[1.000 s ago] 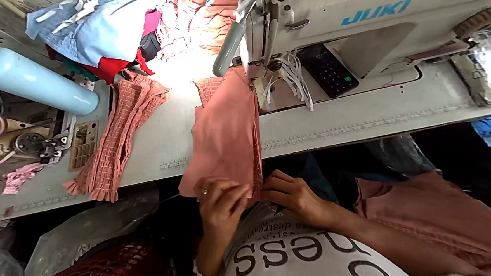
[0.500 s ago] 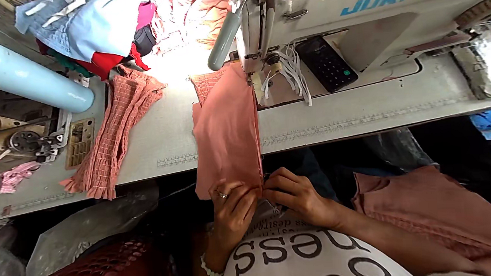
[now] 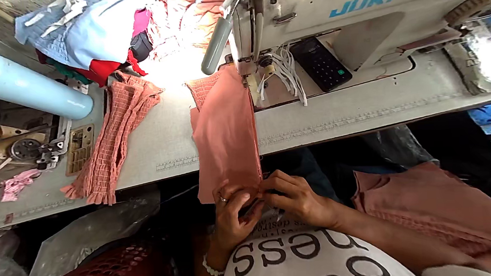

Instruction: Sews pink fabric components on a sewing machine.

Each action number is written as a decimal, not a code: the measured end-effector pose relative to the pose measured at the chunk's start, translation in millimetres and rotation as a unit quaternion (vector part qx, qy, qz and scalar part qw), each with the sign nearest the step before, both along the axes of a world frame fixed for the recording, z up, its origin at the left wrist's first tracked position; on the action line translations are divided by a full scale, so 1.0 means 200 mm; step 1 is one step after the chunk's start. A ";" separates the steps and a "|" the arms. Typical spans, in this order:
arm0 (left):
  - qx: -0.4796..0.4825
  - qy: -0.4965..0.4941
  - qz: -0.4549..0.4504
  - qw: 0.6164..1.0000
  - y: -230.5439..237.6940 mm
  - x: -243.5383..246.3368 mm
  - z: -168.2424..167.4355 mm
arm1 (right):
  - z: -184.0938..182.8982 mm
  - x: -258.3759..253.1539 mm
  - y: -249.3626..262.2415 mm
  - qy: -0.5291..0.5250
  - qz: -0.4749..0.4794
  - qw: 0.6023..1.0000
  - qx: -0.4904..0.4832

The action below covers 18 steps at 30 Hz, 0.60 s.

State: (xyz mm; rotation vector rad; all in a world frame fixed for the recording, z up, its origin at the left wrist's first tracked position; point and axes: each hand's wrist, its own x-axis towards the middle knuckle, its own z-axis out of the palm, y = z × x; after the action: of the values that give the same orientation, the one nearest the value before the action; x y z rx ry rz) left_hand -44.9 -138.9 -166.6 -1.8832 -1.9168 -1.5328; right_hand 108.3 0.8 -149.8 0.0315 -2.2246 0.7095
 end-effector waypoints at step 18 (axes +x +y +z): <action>-0.423 0.083 -0.120 0.894 0.27 -0.22 0.49 | -0.06 0.02 -0.02 -0.116 -0.019 0.993 0.024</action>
State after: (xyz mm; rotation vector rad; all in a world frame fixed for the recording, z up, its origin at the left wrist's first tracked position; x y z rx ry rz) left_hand -88.4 -84.7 -69.1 -2.5120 -2.5794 -0.4978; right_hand 112.5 -2.3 -162.0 -0.0732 -2.4559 0.6673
